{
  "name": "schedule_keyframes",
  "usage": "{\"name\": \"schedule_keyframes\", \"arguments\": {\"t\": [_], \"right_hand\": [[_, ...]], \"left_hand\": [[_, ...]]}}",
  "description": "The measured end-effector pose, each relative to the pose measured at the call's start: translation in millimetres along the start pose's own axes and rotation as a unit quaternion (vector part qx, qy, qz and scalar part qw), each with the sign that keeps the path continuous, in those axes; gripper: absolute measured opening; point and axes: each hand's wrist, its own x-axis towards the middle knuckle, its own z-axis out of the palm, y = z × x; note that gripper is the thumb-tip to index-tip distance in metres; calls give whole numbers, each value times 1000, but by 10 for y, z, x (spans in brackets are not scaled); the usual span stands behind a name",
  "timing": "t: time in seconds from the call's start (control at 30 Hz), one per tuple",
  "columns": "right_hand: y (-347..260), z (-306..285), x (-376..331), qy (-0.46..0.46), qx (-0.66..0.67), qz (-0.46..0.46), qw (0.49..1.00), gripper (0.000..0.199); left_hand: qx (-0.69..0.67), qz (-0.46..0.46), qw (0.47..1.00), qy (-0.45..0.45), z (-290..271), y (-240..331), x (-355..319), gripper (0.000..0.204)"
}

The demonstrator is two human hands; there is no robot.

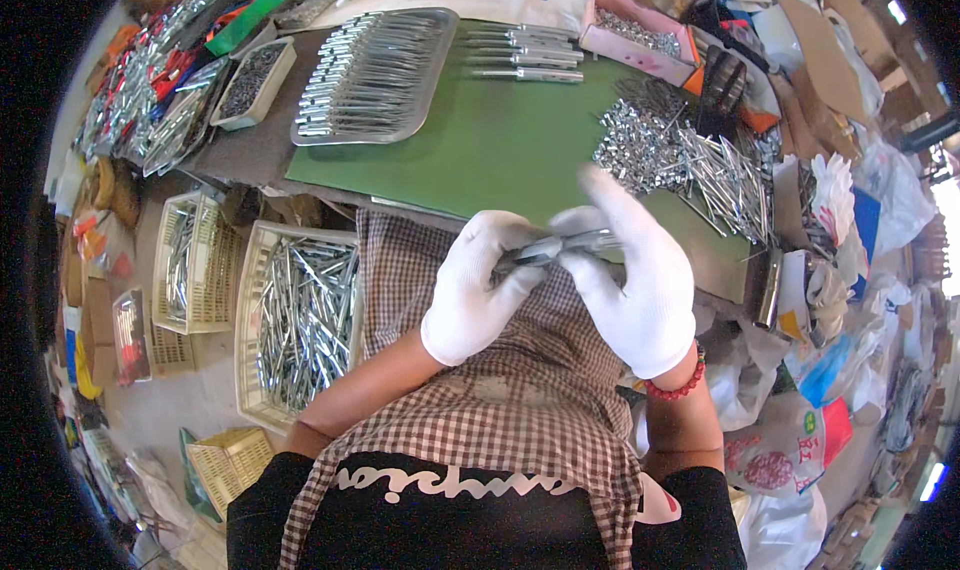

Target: The recorder is assembling small metal parts into a complex structural component at a workbench.

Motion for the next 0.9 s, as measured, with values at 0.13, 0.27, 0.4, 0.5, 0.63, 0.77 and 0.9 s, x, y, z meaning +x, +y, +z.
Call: {"name": "schedule_keyframes", "arguments": {"t": [0.13,0.27,0.4,0.5,0.63,0.77,0.9], "right_hand": [[62,68,62,10,94,-34,995,68],[56,77,137,35,44,-88,995,55],[-83,90,146,-35,-69,-10,997,30],[-156,-17,189,105,-49,-73,991,22],[-216,-28,369,10,-148,-59,987,22],[-216,-90,536,67,-184,-84,977,21],[74,-121,693,129,-30,4,991,19]], "left_hand": [[-7,-19,1000,-11,-19,-4,2,27],[-50,-21,999,8,-43,-24,12,27],[-93,-52,994,-19,-39,-120,-62,37],[-96,-40,994,32,-121,-120,20,50],[-98,-49,989,100,-167,-283,17,57],[-102,-93,980,140,-313,-309,48,39],[-131,-147,965,175,-445,-275,65,36]]}}
